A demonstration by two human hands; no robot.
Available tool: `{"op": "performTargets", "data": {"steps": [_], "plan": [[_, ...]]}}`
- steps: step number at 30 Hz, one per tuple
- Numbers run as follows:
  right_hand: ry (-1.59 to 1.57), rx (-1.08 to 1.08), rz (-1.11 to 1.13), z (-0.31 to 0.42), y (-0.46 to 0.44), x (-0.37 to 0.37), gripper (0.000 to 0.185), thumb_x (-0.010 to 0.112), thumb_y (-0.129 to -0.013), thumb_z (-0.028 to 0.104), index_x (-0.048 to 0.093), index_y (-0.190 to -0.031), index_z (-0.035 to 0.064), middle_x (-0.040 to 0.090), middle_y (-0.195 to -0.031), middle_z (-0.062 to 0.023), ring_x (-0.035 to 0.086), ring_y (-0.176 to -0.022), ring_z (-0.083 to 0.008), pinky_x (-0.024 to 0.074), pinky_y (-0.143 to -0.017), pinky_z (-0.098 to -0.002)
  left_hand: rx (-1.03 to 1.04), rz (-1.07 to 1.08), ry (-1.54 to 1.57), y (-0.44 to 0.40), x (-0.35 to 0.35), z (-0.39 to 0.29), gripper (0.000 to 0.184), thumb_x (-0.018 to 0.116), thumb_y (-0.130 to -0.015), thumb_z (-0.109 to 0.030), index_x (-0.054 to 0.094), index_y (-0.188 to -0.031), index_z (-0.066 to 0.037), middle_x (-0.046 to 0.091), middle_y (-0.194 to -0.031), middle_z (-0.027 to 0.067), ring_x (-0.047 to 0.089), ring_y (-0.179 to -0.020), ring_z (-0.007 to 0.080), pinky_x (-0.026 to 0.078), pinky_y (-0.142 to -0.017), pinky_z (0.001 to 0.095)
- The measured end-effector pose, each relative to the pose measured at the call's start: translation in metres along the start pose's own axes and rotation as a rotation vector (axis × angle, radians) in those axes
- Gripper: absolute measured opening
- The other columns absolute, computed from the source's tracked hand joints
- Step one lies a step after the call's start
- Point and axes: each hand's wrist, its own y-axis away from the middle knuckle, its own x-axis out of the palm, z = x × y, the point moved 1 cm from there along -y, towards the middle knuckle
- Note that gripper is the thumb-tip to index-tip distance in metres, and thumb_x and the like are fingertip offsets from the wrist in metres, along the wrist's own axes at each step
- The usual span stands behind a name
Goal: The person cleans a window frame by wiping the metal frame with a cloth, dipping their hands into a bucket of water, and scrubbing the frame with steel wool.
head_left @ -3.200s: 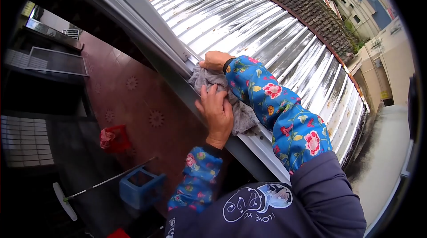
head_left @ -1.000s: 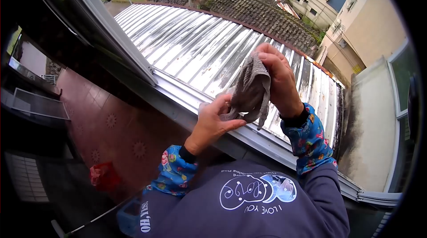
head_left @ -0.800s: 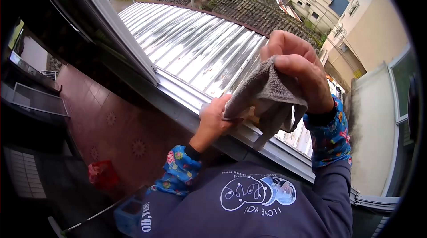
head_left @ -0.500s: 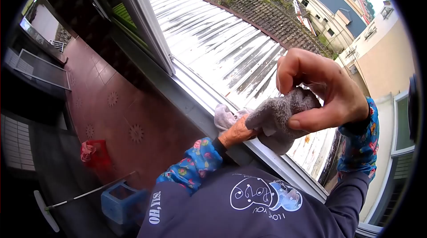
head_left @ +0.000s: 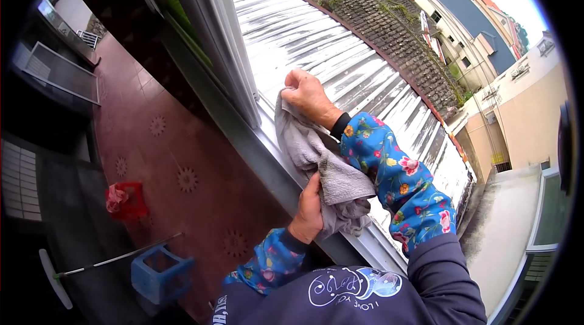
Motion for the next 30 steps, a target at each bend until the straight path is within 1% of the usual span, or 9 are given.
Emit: {"op": "performTargets", "data": {"steps": [2, 3, 6, 8, 12, 17, 20, 26, 30], "plan": [[0.034, -0.019, 0.011, -0.003, -0.021, 0.036, 0.012, 0.059, -0.075, 0.008, 0.058, -0.083, -0.0008, 0.062, -0.079, -0.0217, 0.061, -0.074, -0.0337, 0.0495, -0.071, -0.0389, 0.161, -0.245, -0.086, -0.005, 0.008, -0.022, 0.044, 0.045, -0.100, -0.039, 0.058, -0.123, -0.004, 0.064, -0.120, 0.0109, 0.061, -0.109, 0.0260, 0.046, -0.100, 0.0414], [0.089, -0.031, 0.021, -0.010, -0.029, 0.054, 0.012, 0.058, -0.075, 0.007, 0.058, -0.084, -0.0006, 0.062, -0.082, -0.0232, 0.061, -0.078, -0.0370, 0.0494, -0.072, -0.0410, 0.314, -0.199, -0.229, -0.004, 0.010, -0.028, 0.044, 0.046, -0.099, -0.040, 0.058, -0.123, -0.005, 0.064, -0.120, 0.0108, 0.061, -0.110, 0.0260, 0.046, -0.101, 0.0415], [0.302, -0.148, 0.042, -0.040, -0.039, 0.097, 0.012, 0.057, -0.075, 0.004, 0.057, -0.087, 0.0001, 0.062, -0.089, -0.0248, 0.060, -0.088, -0.0434, 0.0487, -0.077, -0.0464, 0.318, -0.261, -0.140, -0.010, 0.011, -0.047, 0.046, 0.045, -0.099, -0.042, 0.054, -0.128, -0.007, 0.061, -0.123, 0.0102, 0.058, -0.113, 0.0264, 0.045, -0.101, 0.0420], [0.310, -0.120, 0.072, -0.047, -0.035, 0.100, 0.014, 0.057, -0.077, 0.004, 0.057, -0.091, 0.0007, 0.061, -0.090, -0.0243, 0.060, -0.089, -0.0436, 0.0485, -0.079, -0.0474, 0.439, -0.285, -0.384, -0.011, 0.011, -0.043, 0.046, 0.044, -0.099, -0.041, 0.053, -0.129, -0.007, 0.060, -0.125, 0.0105, 0.058, -0.114, 0.0267, 0.045, -0.102, 0.0418], [0.162, -0.114, 0.182, -0.057, -0.028, 0.094, 0.013, 0.058, -0.080, 0.007, 0.058, -0.092, 0.0013, 0.059, -0.095, -0.0246, 0.060, -0.091, -0.0426, 0.0489, -0.080, -0.0472, 0.303, -0.076, -0.335, -0.011, -0.011, -0.047, 0.049, 0.035, -0.104, -0.034, 0.038, -0.144, -0.005, 0.049, -0.138, 0.0089, 0.048, -0.125, 0.0233, 0.037, -0.108, 0.0364], [0.129, -0.137, 0.328, -0.052, -0.003, 0.075, 0.029, 0.060, -0.085, 0.030, 0.065, -0.106, 0.0096, 0.052, -0.104, -0.0220, 0.055, -0.099, -0.0398, 0.0463, -0.086, -0.0441, 0.156, -0.331, -0.187, -0.012, -0.013, -0.049, 0.050, 0.034, -0.104, -0.040, 0.045, -0.138, -0.005, 0.052, -0.135, 0.0113, 0.050, -0.125, 0.0261, 0.037, -0.109, 0.0401], [0.371, -0.091, 0.320, -0.038, 0.007, 0.060, 0.030, 0.062, -0.084, 0.030, 0.065, -0.108, 0.0117, 0.052, -0.104, -0.0224, 0.056, -0.096, -0.0406, 0.0465, -0.085, -0.0451, 0.156, -0.288, -0.199, -0.011, -0.018, -0.048, 0.051, 0.035, -0.103, -0.041, 0.047, -0.136, -0.004, 0.053, -0.134, 0.0116, 0.050, -0.125, 0.0266, 0.037, -0.110, 0.0409], [0.315, -0.126, 0.440, -0.043, -0.010, 0.067, 0.029, 0.058, -0.086, 0.022, 0.065, -0.112, 0.0122, 0.052, -0.101, -0.0249, 0.058, -0.092, -0.0435, 0.0481, -0.083, -0.0460, 0.152, -0.337, -0.143, -0.023, -0.033, -0.051, 0.052, 0.039, -0.102, -0.044, 0.047, -0.136, -0.005, 0.053, -0.134, 0.0114, 0.051, -0.123, 0.0273, 0.038, -0.108, 0.0411], [0.317, -0.197, 0.313, -0.060, -0.022, 0.083, 0.022, 0.056, -0.086, 0.018, 0.068, -0.101, 0.0089, 0.060, -0.092, -0.0226, 0.063, -0.085, -0.0415, 0.0514, -0.078, -0.0474, 0.153, -0.318, -0.126, -0.023, -0.033, -0.049, 0.051, 0.040, -0.101, -0.043, 0.047, -0.136, -0.005, 0.054, -0.134, 0.0109, 0.051, -0.122, 0.0272, 0.038, -0.108, 0.0413]]}}
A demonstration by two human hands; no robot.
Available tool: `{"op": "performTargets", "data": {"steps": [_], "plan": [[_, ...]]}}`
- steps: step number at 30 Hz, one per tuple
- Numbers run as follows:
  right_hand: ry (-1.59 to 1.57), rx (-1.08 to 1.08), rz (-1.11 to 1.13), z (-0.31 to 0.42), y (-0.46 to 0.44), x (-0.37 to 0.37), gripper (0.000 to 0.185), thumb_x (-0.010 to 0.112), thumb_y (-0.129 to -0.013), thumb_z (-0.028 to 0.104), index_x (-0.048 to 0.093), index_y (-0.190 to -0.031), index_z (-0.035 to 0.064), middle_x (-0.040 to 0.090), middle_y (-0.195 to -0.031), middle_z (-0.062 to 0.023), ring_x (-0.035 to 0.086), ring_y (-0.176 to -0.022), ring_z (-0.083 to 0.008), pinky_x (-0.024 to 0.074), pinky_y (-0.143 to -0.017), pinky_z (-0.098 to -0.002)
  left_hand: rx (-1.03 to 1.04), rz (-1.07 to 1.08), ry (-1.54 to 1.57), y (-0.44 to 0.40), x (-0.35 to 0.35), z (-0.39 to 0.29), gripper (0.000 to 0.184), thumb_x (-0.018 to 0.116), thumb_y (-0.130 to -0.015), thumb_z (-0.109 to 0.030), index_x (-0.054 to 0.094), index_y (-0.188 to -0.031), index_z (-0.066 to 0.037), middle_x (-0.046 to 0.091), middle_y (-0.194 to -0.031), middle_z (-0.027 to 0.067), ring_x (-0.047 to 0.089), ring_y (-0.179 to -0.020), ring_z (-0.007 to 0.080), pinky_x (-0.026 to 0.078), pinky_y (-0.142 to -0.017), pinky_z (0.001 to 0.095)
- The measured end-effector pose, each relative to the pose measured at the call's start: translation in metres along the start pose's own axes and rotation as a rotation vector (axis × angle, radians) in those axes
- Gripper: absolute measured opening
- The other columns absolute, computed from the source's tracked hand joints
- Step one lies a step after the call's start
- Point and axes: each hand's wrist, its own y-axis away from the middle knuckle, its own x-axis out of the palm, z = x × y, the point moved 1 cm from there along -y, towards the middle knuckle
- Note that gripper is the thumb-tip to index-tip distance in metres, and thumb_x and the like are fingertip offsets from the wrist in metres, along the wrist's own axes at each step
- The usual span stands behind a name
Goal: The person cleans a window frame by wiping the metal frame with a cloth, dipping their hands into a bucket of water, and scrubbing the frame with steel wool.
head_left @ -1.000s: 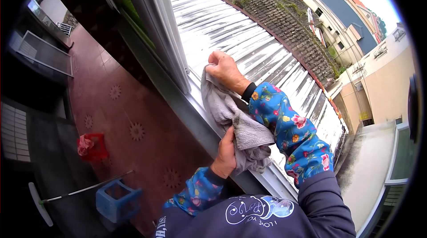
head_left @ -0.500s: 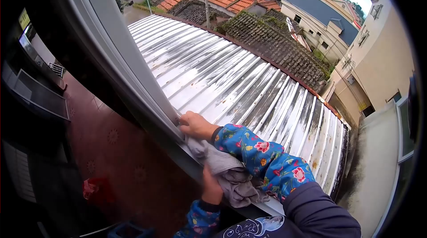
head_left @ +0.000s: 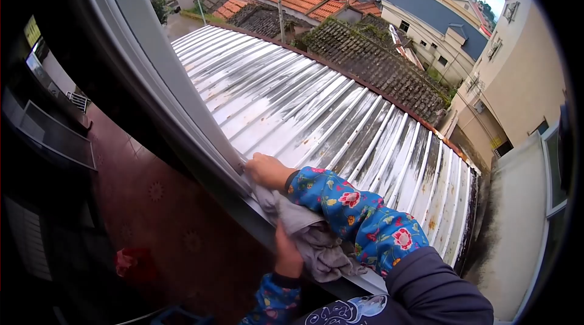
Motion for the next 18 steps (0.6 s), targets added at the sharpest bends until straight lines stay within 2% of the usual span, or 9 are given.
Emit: {"op": "performTargets", "data": {"steps": [2, 5, 11, 14, 18], "plan": [[-0.088, -0.010, -0.102, -0.008, -0.002, 0.009, 0.019, 0.055, -0.086, 0.016, 0.067, -0.098, 0.0081, 0.062, -0.088, -0.0213, 0.064, -0.082, -0.0401, 0.0516, -0.077, -0.0474, 0.011, 0.010, 0.006, -0.003, -0.006, 0.000, 0.051, 0.040, -0.101, -0.043, 0.048, -0.136, -0.005, 0.054, -0.134, 0.0106, 0.051, -0.122, 0.0273, 0.038, -0.108, 0.0412], [-0.078, 0.155, -0.198, 0.006, 0.001, 0.004, 0.017, 0.054, -0.086, 0.016, 0.065, -0.098, 0.0092, 0.062, -0.086, -0.0196, 0.065, -0.081, -0.0375, 0.0519, -0.075, -0.0464, 0.037, 0.028, -0.002, -0.007, -0.009, 0.002, 0.053, 0.040, -0.100, -0.046, 0.049, -0.136, -0.007, 0.054, -0.134, 0.0103, 0.052, -0.122, 0.0286, 0.038, -0.108, 0.0418], [0.291, -0.083, -0.007, 0.014, 0.001, -0.004, 0.019, 0.052, -0.089, 0.021, 0.064, -0.099, 0.0099, 0.061, -0.095, -0.0187, 0.066, -0.082, -0.0367, 0.0521, -0.073, -0.0468, 0.080, 0.011, 0.001, -0.003, 0.004, 0.001, 0.049, 0.041, -0.101, -0.044, 0.052, -0.132, -0.008, 0.057, -0.131, 0.0089, 0.053, -0.119, 0.0272, 0.040, -0.106, 0.0400], [0.299, -0.139, 0.095, 0.027, 0.012, -0.019, 0.019, 0.053, -0.089, 0.019, 0.064, -0.101, 0.0081, 0.061, -0.099, -0.0183, 0.066, -0.083, -0.0366, 0.0535, -0.072, -0.0448, 0.086, -0.008, -0.019, -0.007, -0.006, 0.001, 0.047, 0.042, -0.101, -0.042, 0.054, -0.129, -0.008, 0.058, -0.128, 0.0082, 0.055, -0.117, 0.0257, 0.042, -0.104, 0.0385], [0.293, -0.098, 0.064, 0.022, 0.023, -0.020, 0.020, 0.055, -0.088, 0.017, 0.063, -0.102, 0.0060, 0.062, -0.099, -0.0192, 0.067, -0.084, -0.0367, 0.0551, -0.071, -0.0413, 0.057, -0.007, -0.014, -0.006, -0.003, 0.002, 0.046, 0.042, -0.101, -0.041, 0.053, -0.130, -0.007, 0.060, -0.126, 0.0079, 0.056, -0.115, 0.0246, 0.044, -0.102, 0.0371]]}}
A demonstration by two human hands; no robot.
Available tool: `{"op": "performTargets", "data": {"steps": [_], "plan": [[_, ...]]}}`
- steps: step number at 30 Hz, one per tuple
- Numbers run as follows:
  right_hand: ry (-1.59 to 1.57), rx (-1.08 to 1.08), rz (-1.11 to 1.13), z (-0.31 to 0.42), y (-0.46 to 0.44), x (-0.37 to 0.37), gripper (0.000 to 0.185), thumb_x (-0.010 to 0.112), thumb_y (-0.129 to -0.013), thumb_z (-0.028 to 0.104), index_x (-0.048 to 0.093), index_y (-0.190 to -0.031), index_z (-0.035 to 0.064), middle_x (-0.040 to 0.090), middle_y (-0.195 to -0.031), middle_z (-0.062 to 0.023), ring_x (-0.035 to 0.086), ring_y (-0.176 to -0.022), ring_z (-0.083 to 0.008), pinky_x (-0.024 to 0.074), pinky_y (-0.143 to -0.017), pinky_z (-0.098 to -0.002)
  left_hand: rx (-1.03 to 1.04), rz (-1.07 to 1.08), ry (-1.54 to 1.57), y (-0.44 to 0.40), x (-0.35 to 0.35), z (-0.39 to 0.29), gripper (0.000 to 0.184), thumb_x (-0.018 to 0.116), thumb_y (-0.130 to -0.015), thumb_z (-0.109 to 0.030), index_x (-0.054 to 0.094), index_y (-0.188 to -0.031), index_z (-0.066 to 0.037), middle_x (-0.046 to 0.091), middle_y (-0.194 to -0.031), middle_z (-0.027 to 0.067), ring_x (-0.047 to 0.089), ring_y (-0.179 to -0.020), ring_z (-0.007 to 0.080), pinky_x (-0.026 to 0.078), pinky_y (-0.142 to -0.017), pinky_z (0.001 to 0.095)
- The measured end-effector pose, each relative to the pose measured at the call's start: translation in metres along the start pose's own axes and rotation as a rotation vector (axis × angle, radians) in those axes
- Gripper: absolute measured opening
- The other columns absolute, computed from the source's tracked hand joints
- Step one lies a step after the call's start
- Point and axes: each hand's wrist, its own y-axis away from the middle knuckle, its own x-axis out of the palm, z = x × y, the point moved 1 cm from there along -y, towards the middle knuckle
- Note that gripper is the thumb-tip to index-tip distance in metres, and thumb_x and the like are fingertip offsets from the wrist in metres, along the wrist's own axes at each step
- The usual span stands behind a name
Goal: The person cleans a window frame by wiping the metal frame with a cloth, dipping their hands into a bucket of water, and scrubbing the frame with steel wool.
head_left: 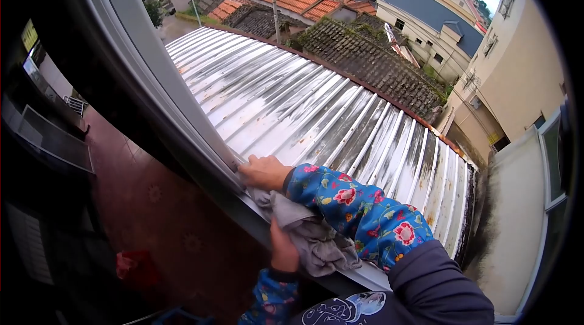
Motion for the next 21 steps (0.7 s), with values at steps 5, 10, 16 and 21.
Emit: {"op": "performTargets", "data": {"steps": [5, 10, 16, 21], "plan": [[0.078, 0.032, 0.036, 0.004, -0.011, 0.002, 0.017, 0.054, -0.086, 0.013, 0.066, -0.094, 0.0038, 0.068, -0.088, -0.0196, 0.069, -0.083, -0.0342, 0.0558, -0.068, -0.0415, 0.059, -0.011, -0.038, 0.002, 0.015, -0.002, 0.046, 0.041, -0.102, -0.040, 0.052, -0.131, -0.007, 0.059, -0.127, 0.0085, 0.056, -0.115, 0.0247, 0.044, -0.101, 0.0376], [0.110, 0.084, 0.000, 0.008, -0.017, -0.002, 0.020, 0.052, -0.083, 0.012, 0.072, -0.081, 0.0060, 0.071, -0.083, -0.0170, 0.070, -0.082, -0.0330, 0.0562, -0.069, -0.0410, 0.248, 0.086, -0.124, 0.014, 0.020, 0.003, 0.046, 0.046, -0.099, -0.041, 0.053, -0.129, -0.007, 0.059, -0.125, 0.0078, 0.056, -0.113, 0.0250, 0.044, -0.101, 0.0377], [0.023, 0.083, 0.032, 0.004, 0.021, -0.008, 0.021, 0.050, -0.085, 0.018, 0.070, -0.089, 0.0115, 0.070, -0.086, -0.0164, 0.068, -0.083, -0.0338, 0.0542, -0.072, -0.0443, 0.003, 0.042, 0.121, 0.025, 0.018, 0.025, 0.042, 0.044, -0.102, -0.039, 0.055, -0.125, -0.005, 0.063, -0.115, 0.0091, 0.062, -0.103, 0.0232, 0.050, -0.094, 0.0370], [-0.026, 0.122, 0.106, 0.011, 0.092, -0.023, 0.020, 0.051, -0.086, 0.021, 0.069, -0.091, 0.0119, 0.069, -0.080, -0.0155, 0.067, -0.078, -0.0355, 0.0525, -0.068, -0.0461, -0.168, 0.059, 0.044, 0.074, 0.038, 0.068, 0.049, 0.034, -0.104, -0.041, 0.052, -0.128, -0.002, 0.062, -0.119, 0.0142, 0.062, -0.109, 0.0289, 0.050, -0.097, 0.0435]]}}
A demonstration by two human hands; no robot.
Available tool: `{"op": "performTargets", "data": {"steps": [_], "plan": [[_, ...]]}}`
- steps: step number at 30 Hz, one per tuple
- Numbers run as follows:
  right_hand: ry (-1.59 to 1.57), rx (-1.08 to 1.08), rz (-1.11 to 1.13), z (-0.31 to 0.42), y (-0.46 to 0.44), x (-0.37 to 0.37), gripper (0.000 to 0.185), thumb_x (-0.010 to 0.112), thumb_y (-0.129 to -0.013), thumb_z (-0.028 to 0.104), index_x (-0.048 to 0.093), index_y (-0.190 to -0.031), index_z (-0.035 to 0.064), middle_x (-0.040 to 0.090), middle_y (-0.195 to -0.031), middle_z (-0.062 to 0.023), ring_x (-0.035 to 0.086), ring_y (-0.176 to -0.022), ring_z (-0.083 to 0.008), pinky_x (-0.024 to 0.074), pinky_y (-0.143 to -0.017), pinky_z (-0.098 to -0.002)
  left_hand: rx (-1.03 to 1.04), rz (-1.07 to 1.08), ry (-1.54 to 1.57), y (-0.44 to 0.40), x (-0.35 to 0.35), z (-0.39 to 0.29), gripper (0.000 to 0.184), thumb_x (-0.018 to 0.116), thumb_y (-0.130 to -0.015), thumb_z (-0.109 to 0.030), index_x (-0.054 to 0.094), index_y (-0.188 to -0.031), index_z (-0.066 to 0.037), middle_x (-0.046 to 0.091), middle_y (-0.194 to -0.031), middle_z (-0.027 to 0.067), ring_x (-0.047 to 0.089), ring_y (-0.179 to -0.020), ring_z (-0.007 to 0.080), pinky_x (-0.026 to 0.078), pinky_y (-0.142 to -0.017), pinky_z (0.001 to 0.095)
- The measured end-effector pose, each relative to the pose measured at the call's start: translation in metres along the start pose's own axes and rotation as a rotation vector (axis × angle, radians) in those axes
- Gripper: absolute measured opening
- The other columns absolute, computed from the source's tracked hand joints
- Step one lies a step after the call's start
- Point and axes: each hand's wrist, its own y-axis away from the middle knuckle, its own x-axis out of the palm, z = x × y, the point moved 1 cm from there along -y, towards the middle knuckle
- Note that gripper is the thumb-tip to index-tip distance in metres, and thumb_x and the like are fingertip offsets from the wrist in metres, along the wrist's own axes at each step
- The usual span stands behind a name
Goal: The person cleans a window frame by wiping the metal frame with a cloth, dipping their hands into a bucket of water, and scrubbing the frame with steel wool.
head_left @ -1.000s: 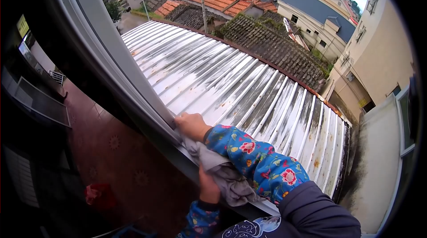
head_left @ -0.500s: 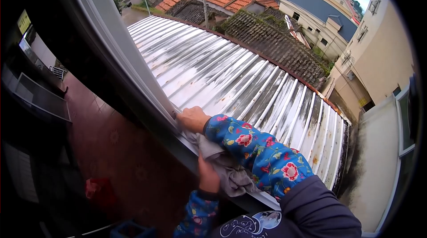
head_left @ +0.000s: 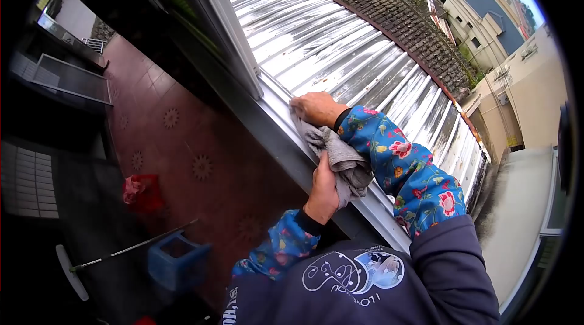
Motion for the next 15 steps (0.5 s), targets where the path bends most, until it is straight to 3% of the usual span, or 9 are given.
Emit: {"op": "performTargets", "data": {"steps": [8, 9, 11, 13, 15], "plan": [[-0.084, 0.113, 0.082, -0.003, 0.151, -0.008, 0.024, 0.051, -0.087, 0.023, 0.067, -0.103, 0.0155, 0.068, -0.081, -0.0174, 0.066, -0.079, -0.0363, 0.0514, -0.069, -0.0477, -0.303, 0.115, -0.256, 0.050, 0.002, 0.079, 0.034, 0.039, -0.103, -0.025, 0.056, -0.118, 0.000, 0.065, -0.110, 0.0104, 0.066, -0.097, 0.0193, 0.055, -0.085, 0.0335], [-0.068, 0.137, 0.099, 0.001, 0.171, -0.014, 0.024, 0.051, -0.087, 0.023, 0.067, -0.104, 0.0159, 0.068, -0.080, -0.0172, 0.067, -0.078, -0.0360, 0.0516, -0.068, -0.0471, -0.360, 0.188, -0.302, 0.046, -0.015, 0.095, 0.038, 0.036, -0.104, -0.027, 0.051, -0.124, 0.001, 0.063, -0.114, 0.0148, 0.066, -0.101, 0.0259, 0.056, -0.085, 0.0404], [-0.075, 0.166, 0.126, 0.000, 0.210, -0.015, 0.024, 0.052, -0.087, 0.023, 0.067, -0.103, 0.0160, 0.068, -0.078, -0.0162, 0.067, -0.075, -0.0351, 0.0519, -0.067, -0.0461, -0.471, 0.157, -0.451, 0.063, -0.002, 0.108, 0.037, 0.038, -0.104, -0.026, 0.052, -0.123, 0.002, 0.065, -0.109, 0.0158, 0.067, -0.098, 0.0256, 0.058, -0.080, 0.0405], [-0.077, 0.204, 0.154, 0.004, 0.248, -0.023, 0.026, 0.053, -0.087, 0.024, 0.068, -0.106, 0.0152, 0.069, -0.078, -0.0154, 0.067, -0.075, -0.0345, 0.0516, -0.068, -0.0459, -0.529, 0.156, -0.729, 0.063, -0.021, 0.134, 0.035, 0.048, -0.098, -0.024, 0.056, -0.117, 0.005, 0.066, -0.105, 0.0133, 0.065, -0.096, 0.0208, 0.053, -0.080, 0.0302], [-0.111, 0.279, 0.213, 0.010, 0.281, -0.032, 0.027, 0.053, -0.088, 0.024, 0.068, -0.107, 0.0143, 0.069, -0.081, -0.0154, 0.067, -0.078, -0.0338, 0.0515, -0.070, -0.0452, -0.588, 0.168, -0.940, 0.070, -0.026, 0.151, 0.036, 0.054, -0.093, -0.023, 0.058, -0.112, 0.007, 0.065, -0.103, 0.0106, 0.063, -0.091, 0.0158, 0.050, -0.077, 0.0256]]}}
